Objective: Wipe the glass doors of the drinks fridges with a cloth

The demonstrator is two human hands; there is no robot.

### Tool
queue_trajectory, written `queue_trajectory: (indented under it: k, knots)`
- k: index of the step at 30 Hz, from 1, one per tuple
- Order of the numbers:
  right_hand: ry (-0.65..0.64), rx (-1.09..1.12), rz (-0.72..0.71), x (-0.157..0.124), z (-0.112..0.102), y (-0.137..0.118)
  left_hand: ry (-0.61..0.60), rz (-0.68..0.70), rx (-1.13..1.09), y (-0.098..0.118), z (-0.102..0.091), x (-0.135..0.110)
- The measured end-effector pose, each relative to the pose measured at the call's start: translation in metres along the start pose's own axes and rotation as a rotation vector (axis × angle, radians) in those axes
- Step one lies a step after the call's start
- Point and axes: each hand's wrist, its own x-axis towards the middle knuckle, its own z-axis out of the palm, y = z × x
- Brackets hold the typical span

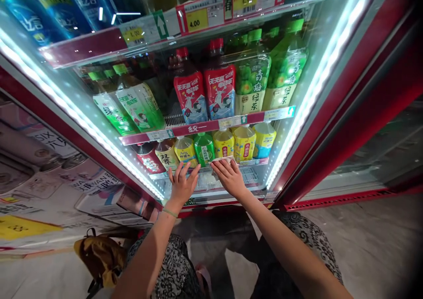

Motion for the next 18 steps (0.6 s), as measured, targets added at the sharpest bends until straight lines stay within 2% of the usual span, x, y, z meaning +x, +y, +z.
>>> queue_trajectory:
  k: [3,5,6,8,11,13,15,18]
  knots:
    - [-0.039,0.061,-0.114,-0.014,-0.011,0.012,-0.008,-0.007,-0.011,-0.005,-0.003,-0.004]
    - [-0.09,0.084,-0.197,-0.022,-0.023,0.03,-0.014,-0.03,-0.016,-0.006,-0.006,-0.002]
    - [-0.096,0.073,-0.186,-0.022,-0.031,0.042,-0.011,-0.05,-0.016,-0.006,-0.008,0.001]
    - [-0.04,0.009,-0.059,-0.007,-0.051,0.068,0.009,-0.082,-0.023,-0.003,-0.011,0.017]
    - [0.119,-0.079,0.161,0.039,-0.083,0.1,0.064,-0.06,-0.051,0.005,-0.017,0.062]
    - [0.18,-0.095,0.191,0.069,-0.099,0.114,0.114,-0.015,-0.072,0.015,-0.021,0.101]
    - [0.177,-0.1,0.1,0.085,-0.111,0.125,0.153,0.015,-0.092,0.027,-0.025,0.14]
    - [0.088,-0.121,-0.143,0.078,-0.125,0.145,0.213,0.042,-0.113,0.049,-0.028,0.187]
